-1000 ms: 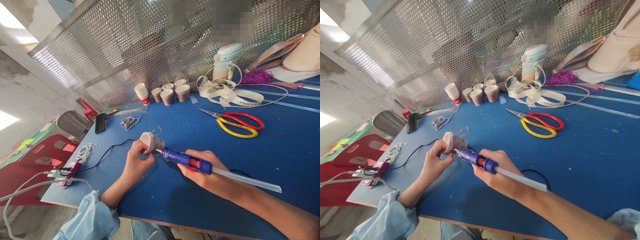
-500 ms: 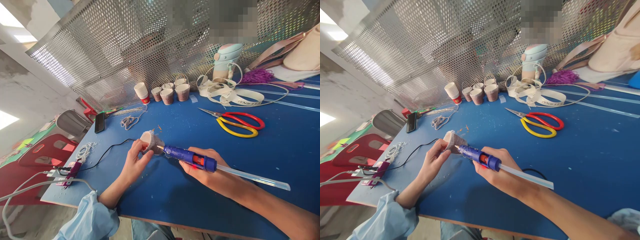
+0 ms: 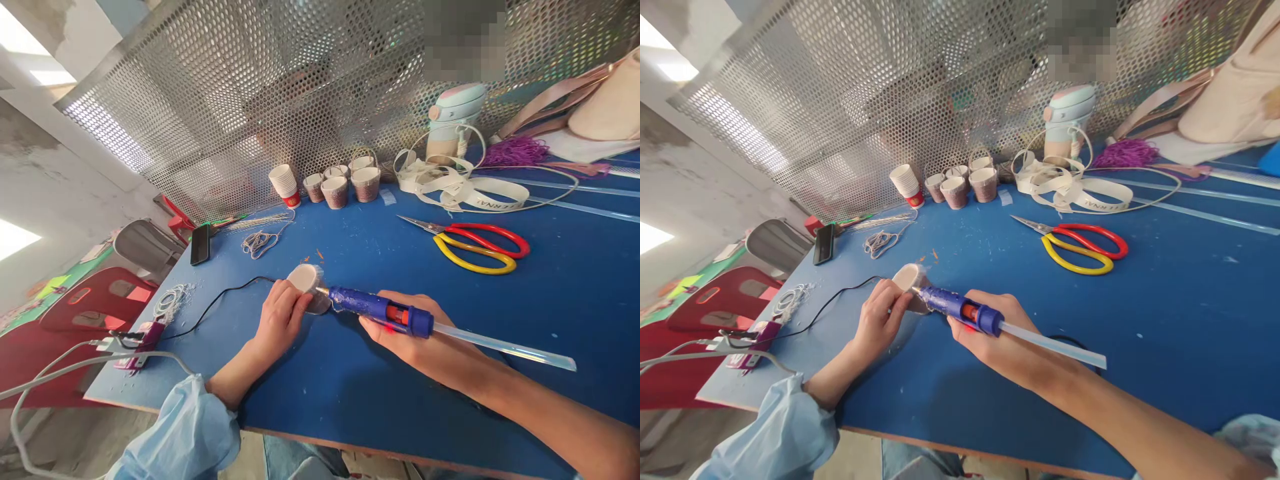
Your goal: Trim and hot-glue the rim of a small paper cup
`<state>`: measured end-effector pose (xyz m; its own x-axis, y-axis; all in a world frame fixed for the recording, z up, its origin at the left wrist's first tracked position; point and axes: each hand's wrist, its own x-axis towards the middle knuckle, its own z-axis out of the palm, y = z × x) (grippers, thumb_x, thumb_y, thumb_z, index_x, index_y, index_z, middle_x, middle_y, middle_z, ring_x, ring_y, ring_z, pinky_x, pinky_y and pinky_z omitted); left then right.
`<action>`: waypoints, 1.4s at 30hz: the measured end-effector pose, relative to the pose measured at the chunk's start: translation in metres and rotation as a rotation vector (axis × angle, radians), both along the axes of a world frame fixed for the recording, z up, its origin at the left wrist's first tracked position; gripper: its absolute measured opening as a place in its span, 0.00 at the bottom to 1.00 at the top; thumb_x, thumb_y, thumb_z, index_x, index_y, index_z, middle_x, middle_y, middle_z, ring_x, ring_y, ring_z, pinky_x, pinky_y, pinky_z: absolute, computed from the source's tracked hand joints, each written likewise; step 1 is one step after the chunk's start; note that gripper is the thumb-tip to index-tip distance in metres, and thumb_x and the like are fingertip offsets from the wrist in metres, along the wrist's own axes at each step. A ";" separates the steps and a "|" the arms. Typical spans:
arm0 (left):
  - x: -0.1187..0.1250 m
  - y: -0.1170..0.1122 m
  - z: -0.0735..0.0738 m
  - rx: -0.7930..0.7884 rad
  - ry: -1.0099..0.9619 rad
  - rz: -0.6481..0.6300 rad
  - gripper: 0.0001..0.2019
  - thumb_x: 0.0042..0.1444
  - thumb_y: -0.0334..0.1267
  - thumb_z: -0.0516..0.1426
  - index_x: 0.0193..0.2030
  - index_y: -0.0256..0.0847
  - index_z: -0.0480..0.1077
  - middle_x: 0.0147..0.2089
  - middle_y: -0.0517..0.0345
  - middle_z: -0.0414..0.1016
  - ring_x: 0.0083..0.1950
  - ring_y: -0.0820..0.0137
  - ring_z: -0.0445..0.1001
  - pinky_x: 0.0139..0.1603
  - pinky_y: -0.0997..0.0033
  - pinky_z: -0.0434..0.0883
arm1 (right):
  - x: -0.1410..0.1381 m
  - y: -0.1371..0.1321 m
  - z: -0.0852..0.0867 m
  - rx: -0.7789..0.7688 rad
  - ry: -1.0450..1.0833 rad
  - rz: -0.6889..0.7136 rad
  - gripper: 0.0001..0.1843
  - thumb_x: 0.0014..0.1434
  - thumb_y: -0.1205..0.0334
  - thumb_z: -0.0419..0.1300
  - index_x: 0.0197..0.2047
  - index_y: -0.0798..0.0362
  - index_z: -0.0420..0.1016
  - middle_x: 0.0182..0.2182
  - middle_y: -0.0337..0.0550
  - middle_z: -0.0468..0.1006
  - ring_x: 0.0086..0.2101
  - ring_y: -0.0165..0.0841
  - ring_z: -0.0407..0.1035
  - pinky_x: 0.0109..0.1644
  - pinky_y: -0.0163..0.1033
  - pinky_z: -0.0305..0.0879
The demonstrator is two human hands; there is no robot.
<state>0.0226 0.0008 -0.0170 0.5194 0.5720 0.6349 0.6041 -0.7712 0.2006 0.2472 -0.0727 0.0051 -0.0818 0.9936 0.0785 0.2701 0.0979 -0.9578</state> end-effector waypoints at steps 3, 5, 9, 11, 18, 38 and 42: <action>0.003 -0.002 0.000 0.055 0.023 -0.049 0.11 0.63 0.32 0.55 0.29 0.40 0.62 0.26 0.62 0.64 0.30 0.72 0.61 0.31 0.73 0.62 | 0.002 0.001 0.000 0.006 -0.028 -0.011 0.14 0.56 0.54 0.57 0.22 0.49 0.64 0.17 0.32 0.60 0.20 0.27 0.54 0.22 0.33 0.54; 0.004 -0.003 0.000 0.080 0.032 -0.068 0.11 0.63 0.33 0.56 0.28 0.40 0.62 0.25 0.62 0.63 0.29 0.73 0.61 0.30 0.74 0.61 | 0.004 0.001 0.001 0.012 -0.045 -0.014 0.13 0.55 0.55 0.58 0.22 0.48 0.65 0.17 0.34 0.64 0.20 0.29 0.59 0.22 0.34 0.57; 0.004 -0.002 -0.002 0.100 0.049 -0.057 0.13 0.61 0.37 0.58 0.27 0.41 0.61 0.25 0.62 0.63 0.29 0.73 0.61 0.29 0.74 0.61 | 0.009 0.002 -0.001 0.046 -0.073 -0.069 0.10 0.54 0.56 0.60 0.23 0.46 0.68 0.19 0.36 0.71 0.22 0.33 0.66 0.23 0.35 0.61; 0.003 0.000 -0.004 0.114 0.071 -0.039 0.14 0.60 0.40 0.59 0.27 0.41 0.61 0.26 0.62 0.63 0.29 0.73 0.61 0.29 0.74 0.61 | 0.011 0.004 -0.003 0.069 -0.088 -0.084 0.08 0.54 0.56 0.60 0.24 0.46 0.71 0.21 0.36 0.73 0.24 0.34 0.69 0.24 0.35 0.62; 0.000 0.001 -0.006 0.077 0.118 -0.023 0.20 0.53 0.56 0.61 0.36 0.41 0.64 0.33 0.57 0.68 0.34 0.68 0.65 0.34 0.70 0.65 | 0.013 0.009 -0.004 0.098 -0.052 -0.071 0.10 0.57 0.57 0.57 0.24 0.47 0.70 0.21 0.37 0.73 0.24 0.34 0.70 0.24 0.35 0.62; -0.008 -0.010 0.014 0.225 -0.142 -0.041 0.08 0.61 0.28 0.53 0.31 0.42 0.61 0.27 0.64 0.64 0.30 0.73 0.67 0.48 0.60 0.72 | 0.012 0.008 0.005 -0.011 0.024 -0.072 0.13 0.53 0.55 0.58 0.21 0.48 0.62 0.18 0.33 0.66 0.21 0.30 0.63 0.26 0.35 0.61; 0.002 -0.015 0.011 0.135 -0.055 -0.014 0.07 0.60 0.33 0.57 0.46 0.41 0.66 0.39 0.53 0.76 0.44 0.66 0.75 0.51 0.58 0.72 | 0.014 0.010 -0.002 -0.039 -0.037 -0.084 0.13 0.52 0.52 0.59 0.22 0.48 0.64 0.17 0.33 0.67 0.19 0.30 0.64 0.23 0.34 0.61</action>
<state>0.0245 -0.0139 -0.0061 0.4888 0.4724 0.7334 0.5841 -0.8017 0.1271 0.2609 -0.0623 0.0029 -0.0003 0.9993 0.0381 0.3112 0.0363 -0.9496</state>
